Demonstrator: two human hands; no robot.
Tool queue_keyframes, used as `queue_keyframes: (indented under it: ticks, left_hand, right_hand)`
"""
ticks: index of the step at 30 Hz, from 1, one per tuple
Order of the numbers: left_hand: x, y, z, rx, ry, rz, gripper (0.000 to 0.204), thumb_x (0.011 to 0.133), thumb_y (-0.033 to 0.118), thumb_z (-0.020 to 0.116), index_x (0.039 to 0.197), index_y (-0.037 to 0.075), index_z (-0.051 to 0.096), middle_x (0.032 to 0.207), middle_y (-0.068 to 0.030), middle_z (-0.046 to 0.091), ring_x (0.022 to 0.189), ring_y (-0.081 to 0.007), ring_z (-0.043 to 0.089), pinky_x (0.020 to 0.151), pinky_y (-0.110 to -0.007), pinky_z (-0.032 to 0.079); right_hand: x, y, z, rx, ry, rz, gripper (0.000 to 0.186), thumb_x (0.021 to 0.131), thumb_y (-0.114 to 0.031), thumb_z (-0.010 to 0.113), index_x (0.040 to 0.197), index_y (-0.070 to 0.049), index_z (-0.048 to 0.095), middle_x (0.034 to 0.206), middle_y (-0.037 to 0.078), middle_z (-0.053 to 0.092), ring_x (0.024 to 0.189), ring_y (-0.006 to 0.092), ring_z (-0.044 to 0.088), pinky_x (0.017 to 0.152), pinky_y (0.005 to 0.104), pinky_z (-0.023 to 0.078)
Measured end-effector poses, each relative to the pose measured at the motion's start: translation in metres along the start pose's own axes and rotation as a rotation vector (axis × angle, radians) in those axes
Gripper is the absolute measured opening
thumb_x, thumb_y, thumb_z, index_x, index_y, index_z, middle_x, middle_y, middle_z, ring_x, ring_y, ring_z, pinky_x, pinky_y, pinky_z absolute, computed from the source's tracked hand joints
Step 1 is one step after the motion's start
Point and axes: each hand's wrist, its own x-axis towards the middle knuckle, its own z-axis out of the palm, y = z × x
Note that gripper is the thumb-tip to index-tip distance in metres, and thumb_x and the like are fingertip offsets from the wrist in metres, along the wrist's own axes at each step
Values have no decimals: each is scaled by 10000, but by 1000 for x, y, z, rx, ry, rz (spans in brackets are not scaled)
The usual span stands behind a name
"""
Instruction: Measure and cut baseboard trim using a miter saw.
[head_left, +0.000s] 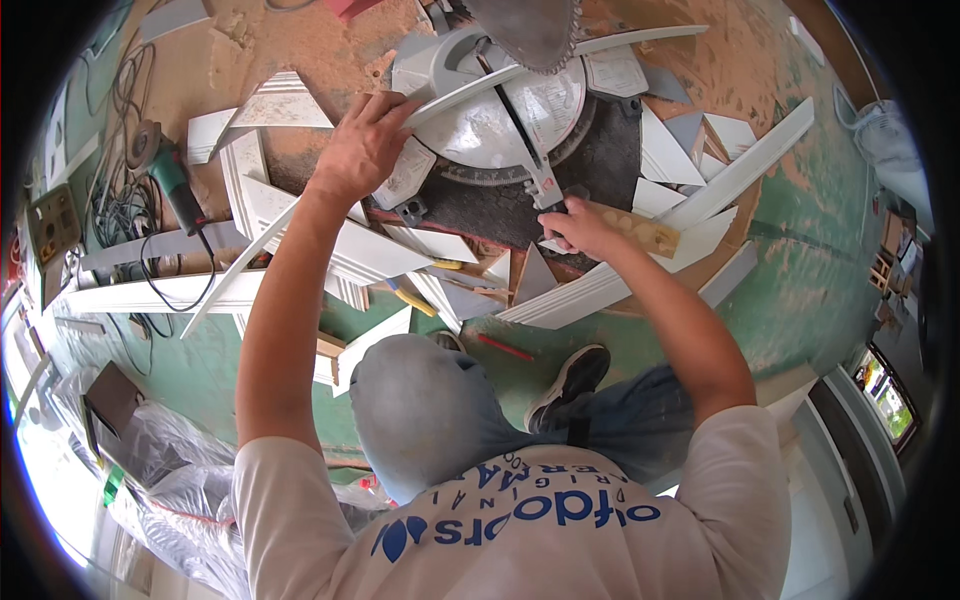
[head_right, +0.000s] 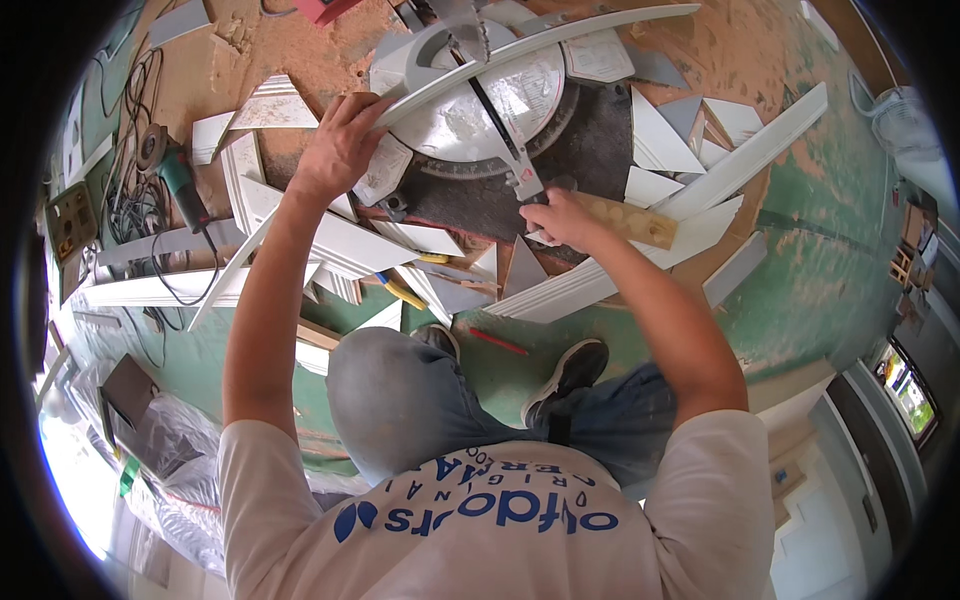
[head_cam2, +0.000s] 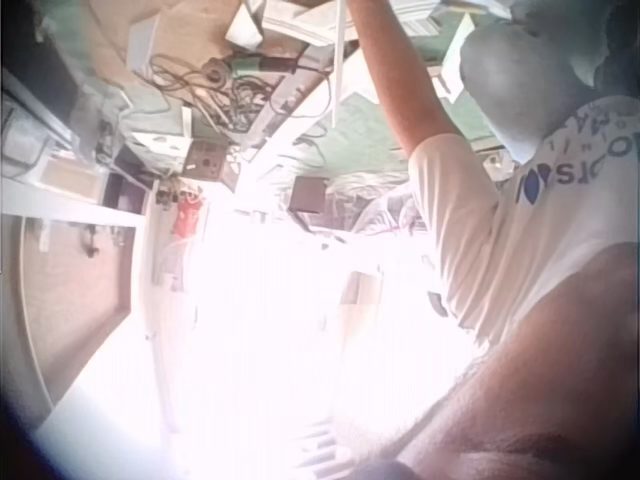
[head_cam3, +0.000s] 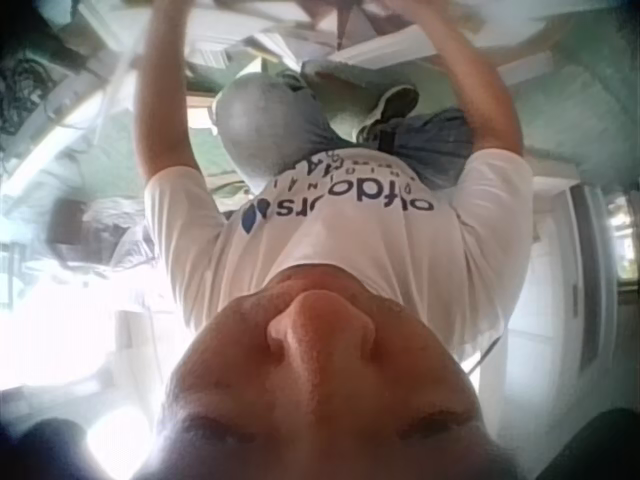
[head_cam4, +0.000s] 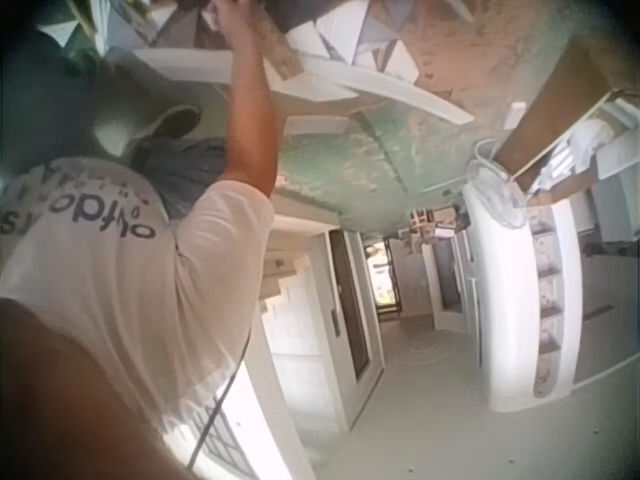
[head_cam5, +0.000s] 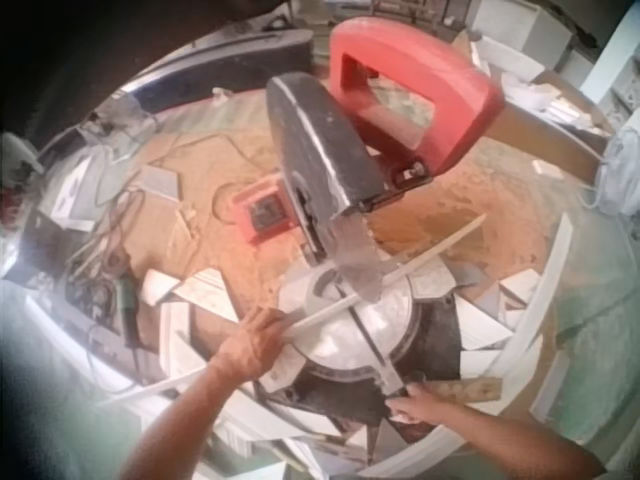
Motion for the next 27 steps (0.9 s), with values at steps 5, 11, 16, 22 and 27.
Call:
queue_keyframes:
  ticks: [5, 11, 16, 22, 27]
  left_hand:
    - [-3, -1, -2, -21, 15, 3, 476, 898, 65, 674, 1367, 104, 601, 1244, -104, 601, 1116, -339, 568, 1015, -437, 494]
    - [-1, 0, 1, -34, 31, 19, 493, 879, 46, 681, 1362, 103, 608, 1235, -104, 604, 1079, -337, 579, 990, -434, 500]
    - [-1, -1, 1, -34, 37, 24, 505, 875, 42, 681, 1369, 109, 608, 1246, -103, 602, 1089, -336, 574, 996, -436, 496]
    - [-4, -4, 3, -13, 27, 20, 512, 882, 54, 677, 1384, 121, 602, 1269, -98, 598, 1122, -340, 568, 1023, -433, 492]
    - [-5, -5, 3, 0, 32, 25, 499, 897, 68, 673, 1387, 128, 600, 1277, -93, 598, 1129, -338, 571, 1033, -432, 493]
  right_hand:
    - [5, 5, 55, 230, 51, -62, 226, 940, -181, 670, 1091, -79, 538, 799, 55, 604, 525, 91, 471, 403, 242, 308]
    - [28, 2, 153, 597, 127, -113, 239, 912, -162, 664, 1100, -83, 540, 789, 61, 611, 525, 91, 481, 412, 255, 355]
    - [39, -21, 206, 747, 110, -162, 260, 930, -159, 659, 1111, -108, 479, 834, 50, 569, 552, 100, 478, 425, 246, 337]
    - [45, -21, 209, 603, 182, -267, 324, 944, -164, 677, 1160, -78, 451, 842, 53, 563, 528, 124, 499, 436, 277, 399]
    - [43, -16, 194, 519, 178, -304, 385, 924, -174, 707, 1187, -16, 472, 836, 73, 608, 532, 117, 534, 455, 282, 444]
